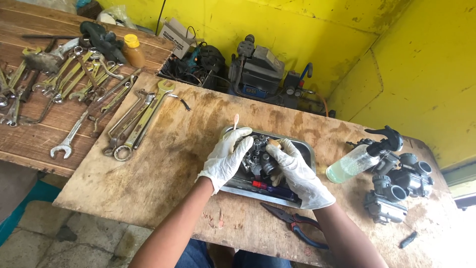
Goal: The person scrubs the interior of a carburetor with a toothbrush, then rotates and wipes the component with gloved hands. The person continues to scrub and wipe different sections of the carburetor throughout the clip.
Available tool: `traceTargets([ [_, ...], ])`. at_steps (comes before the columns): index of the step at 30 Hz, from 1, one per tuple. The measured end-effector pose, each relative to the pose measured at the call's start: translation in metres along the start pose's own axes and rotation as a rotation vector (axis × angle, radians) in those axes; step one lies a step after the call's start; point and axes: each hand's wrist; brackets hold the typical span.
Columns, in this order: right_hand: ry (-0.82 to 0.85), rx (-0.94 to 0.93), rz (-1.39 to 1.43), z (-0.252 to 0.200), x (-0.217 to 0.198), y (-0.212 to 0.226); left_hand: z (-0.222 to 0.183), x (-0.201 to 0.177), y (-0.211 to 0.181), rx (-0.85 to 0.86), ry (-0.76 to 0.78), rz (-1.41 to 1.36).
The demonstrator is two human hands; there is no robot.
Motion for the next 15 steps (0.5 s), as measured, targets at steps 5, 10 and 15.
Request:
traceTargets([
  [5, -0.013, -0.013, 0.035, 0.007, -0.005, -0.004, 0.003, 0.0, 0.001, -0.005, -0.027, -0.011],
  [10, -0.009, 0.048, 0.077, -0.012, 0.003, 0.017, -0.001, -0.003, -0.003, 0.032, -0.04, -0.055],
  [15, -0.025, 0.103, 0.134, -0.012, -0.005, 0.025, 0.002, 0.0, 0.005, 0.061, -0.049, -0.041],
])
Point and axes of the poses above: each hand's wrist, its own z-axis towards the middle knuckle, its own x-axis out of the palm, y = z × x, and after that the axes turned 11 degrees about x, right-handed
